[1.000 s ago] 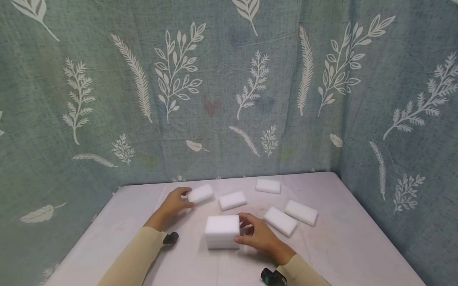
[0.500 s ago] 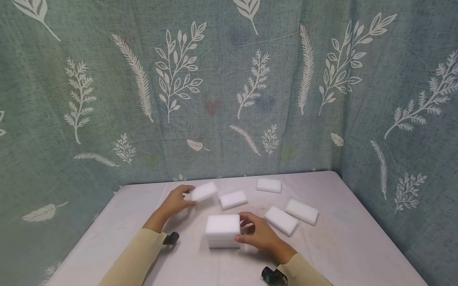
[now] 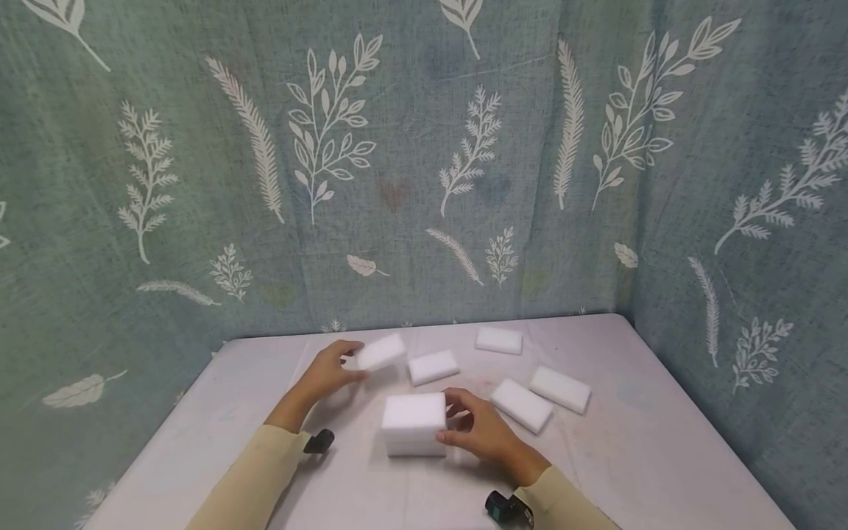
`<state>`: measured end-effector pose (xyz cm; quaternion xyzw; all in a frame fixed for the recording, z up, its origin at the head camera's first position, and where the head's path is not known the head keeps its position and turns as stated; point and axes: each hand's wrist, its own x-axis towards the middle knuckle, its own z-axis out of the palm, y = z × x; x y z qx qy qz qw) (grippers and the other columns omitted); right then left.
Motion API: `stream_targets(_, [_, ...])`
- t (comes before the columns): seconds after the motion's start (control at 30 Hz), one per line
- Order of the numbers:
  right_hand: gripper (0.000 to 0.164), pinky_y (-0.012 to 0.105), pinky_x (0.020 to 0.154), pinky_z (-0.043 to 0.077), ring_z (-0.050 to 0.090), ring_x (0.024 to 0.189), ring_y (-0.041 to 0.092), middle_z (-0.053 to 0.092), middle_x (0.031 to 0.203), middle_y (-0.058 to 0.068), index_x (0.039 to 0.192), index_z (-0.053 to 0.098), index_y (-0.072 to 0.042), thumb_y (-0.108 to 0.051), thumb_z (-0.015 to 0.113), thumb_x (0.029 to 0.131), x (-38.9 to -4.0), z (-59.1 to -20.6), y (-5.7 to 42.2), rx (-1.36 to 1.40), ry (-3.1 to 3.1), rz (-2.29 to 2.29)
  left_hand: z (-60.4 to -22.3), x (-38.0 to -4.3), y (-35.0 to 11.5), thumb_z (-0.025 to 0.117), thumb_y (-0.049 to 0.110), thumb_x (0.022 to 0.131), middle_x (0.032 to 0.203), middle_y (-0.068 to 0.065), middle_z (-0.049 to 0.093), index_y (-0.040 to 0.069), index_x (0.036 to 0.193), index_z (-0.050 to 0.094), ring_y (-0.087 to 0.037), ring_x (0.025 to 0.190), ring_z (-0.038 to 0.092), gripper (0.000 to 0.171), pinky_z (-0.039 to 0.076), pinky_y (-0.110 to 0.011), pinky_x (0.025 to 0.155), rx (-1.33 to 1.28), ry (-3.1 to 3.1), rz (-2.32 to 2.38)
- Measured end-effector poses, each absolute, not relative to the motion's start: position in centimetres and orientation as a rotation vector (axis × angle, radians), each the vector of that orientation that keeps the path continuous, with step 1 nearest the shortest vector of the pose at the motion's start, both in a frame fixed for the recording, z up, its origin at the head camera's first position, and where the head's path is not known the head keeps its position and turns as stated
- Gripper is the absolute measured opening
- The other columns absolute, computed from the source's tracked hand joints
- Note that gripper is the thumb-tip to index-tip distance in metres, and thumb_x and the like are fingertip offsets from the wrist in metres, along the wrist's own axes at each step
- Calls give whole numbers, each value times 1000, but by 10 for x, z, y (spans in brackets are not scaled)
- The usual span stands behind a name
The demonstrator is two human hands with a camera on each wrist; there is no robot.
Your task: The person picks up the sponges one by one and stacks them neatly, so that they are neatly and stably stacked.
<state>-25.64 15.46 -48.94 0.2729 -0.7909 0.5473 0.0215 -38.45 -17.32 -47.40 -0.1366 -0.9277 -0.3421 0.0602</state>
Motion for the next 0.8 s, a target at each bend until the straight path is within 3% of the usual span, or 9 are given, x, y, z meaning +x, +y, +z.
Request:
stream_targets(0.4, [62,47,82,53,61,99,31,64,117,9,134,51,-6,-12,80,80,-257,-491,155,840,-2464,1703,-476,-383,-173,85,27,76,127,-5,57,12,133,59,-25,116,53,65,47,-43,93,-401,-2820,-1058])
stream_targets(0.8, [61,50,80,53,62,97,31,63,120,14,135,50,-4,-12,78,82,-256,-488,155,853,-2445,1694,-476,-383,-175,86,28,75,127,-6,57,10,132,60,-26,113,54,65,47,-44,92,-413,-2803,-1040])
